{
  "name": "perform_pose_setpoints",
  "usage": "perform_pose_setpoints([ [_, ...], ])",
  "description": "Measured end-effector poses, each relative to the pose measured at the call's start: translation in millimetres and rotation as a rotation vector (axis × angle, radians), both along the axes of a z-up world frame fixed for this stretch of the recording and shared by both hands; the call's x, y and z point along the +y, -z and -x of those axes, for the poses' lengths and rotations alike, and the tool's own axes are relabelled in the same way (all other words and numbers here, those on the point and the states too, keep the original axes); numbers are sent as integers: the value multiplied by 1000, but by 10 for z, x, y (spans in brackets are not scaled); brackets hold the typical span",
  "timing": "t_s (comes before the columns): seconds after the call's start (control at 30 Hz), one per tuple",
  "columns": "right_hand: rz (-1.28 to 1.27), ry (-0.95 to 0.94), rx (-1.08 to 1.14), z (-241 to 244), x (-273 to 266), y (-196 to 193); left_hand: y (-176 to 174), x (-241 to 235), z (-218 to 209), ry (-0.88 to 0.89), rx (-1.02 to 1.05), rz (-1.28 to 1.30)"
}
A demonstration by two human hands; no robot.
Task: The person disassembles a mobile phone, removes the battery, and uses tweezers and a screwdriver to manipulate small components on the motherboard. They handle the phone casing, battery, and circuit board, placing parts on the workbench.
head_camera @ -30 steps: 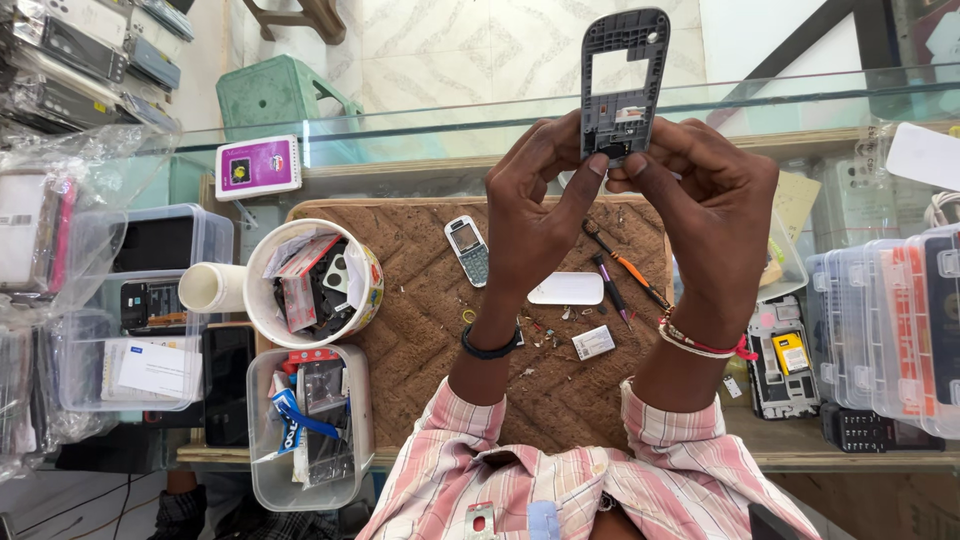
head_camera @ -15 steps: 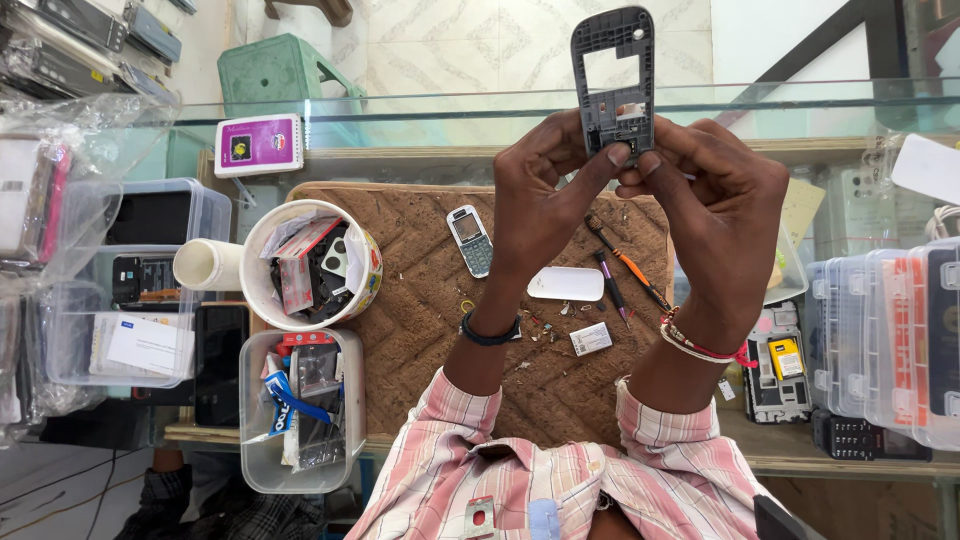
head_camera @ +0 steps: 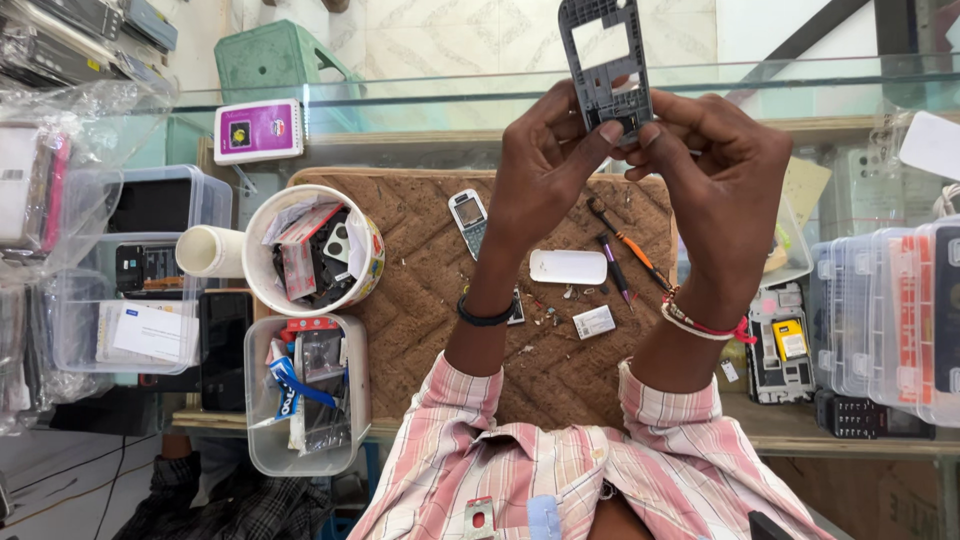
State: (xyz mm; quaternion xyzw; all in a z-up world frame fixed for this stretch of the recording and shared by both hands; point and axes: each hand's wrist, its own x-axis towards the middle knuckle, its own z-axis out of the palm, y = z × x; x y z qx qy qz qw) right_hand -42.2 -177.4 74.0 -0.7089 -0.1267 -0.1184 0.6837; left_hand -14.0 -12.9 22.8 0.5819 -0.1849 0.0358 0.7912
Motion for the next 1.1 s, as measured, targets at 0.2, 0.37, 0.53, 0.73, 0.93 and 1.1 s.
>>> perform_pose_setpoints([
  [0.2,40,-4,-13,64,-34,-29,8,27,28,-33,-58,-72],
  [0.37,59,4,-18,73,-31,-64,-3,9,42,-14,-42,-54],
  [0.53,56,-11,-3,81,-28,-89,27,3,36,0,-40,-36],
  [0.73,119,45,32,68,-3,-117,40,-23,-11,-11,17,-49],
  [0.93,165,32,36,75,-58,-70,83,9,-53,48,-7,-2],
  [1.1,111,20,15,93,-91,-75,14,-4,-19,83,33,16],
])
